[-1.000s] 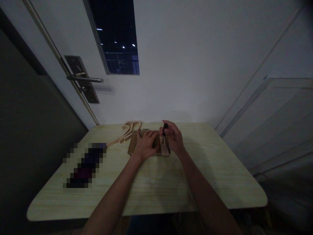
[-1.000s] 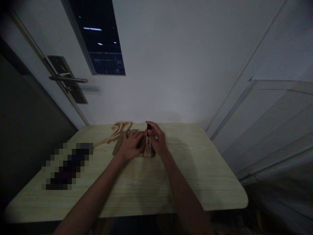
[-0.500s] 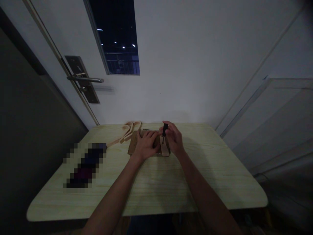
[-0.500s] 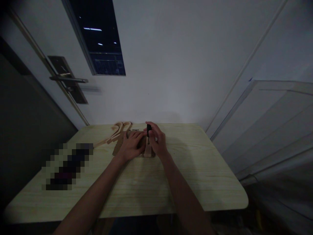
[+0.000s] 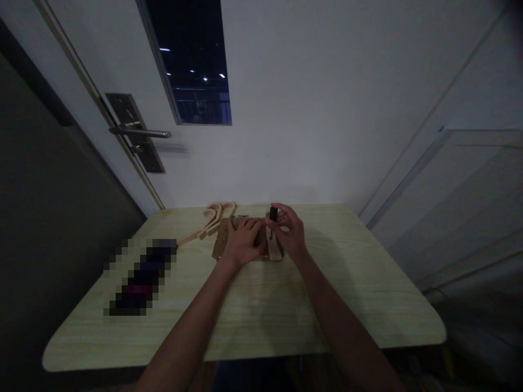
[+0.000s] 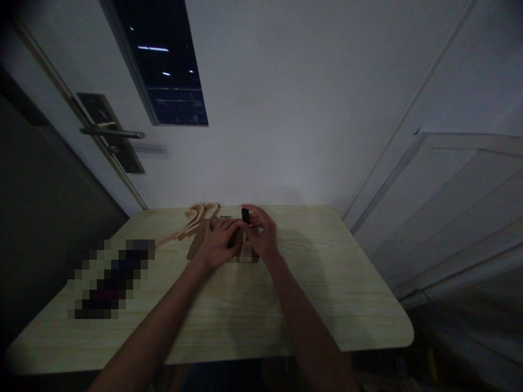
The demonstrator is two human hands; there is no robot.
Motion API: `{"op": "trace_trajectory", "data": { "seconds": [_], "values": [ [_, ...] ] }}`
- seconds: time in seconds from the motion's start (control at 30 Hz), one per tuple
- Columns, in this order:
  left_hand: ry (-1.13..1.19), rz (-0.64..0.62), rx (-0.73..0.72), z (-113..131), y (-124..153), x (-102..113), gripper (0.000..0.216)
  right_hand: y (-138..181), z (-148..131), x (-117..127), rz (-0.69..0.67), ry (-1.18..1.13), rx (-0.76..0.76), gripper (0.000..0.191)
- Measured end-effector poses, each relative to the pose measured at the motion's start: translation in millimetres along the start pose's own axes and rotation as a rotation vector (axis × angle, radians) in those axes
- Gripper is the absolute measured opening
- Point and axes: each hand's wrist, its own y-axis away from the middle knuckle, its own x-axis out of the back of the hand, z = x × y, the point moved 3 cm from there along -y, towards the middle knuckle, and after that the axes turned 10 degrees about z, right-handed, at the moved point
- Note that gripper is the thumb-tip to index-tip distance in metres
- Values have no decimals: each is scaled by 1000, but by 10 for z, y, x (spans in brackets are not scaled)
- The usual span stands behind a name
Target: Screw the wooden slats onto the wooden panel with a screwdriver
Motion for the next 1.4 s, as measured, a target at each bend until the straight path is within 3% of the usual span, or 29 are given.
{"op": "trace_trajectory", "data": {
  "seconds": [0.3, 0.47, 0.57, 0.7, 1.07, 1.4],
  "values": [
    [20, 4, -13, 16, 2, 27, 45, 17, -108, 31, -2, 97, 190, 32],
    [24, 8, -7, 21, 2, 34, 46, 14, -137, 30, -65, -14, 106, 33],
    [20, -8, 8, 25, 0, 37, 46, 12, -81, 26, -7, -13, 32, 32],
    [27, -15, 6, 27, -1, 37, 45, 4, -34, 34, 79, 63, 51, 29],
    [35, -12, -2, 21, 1, 39, 45, 27, -120, 33, -69, -75, 47, 33],
    [24, -21, 2, 40, -7, 64, 44, -33, -18, 55, 39, 24, -28, 32]
  ]
}}
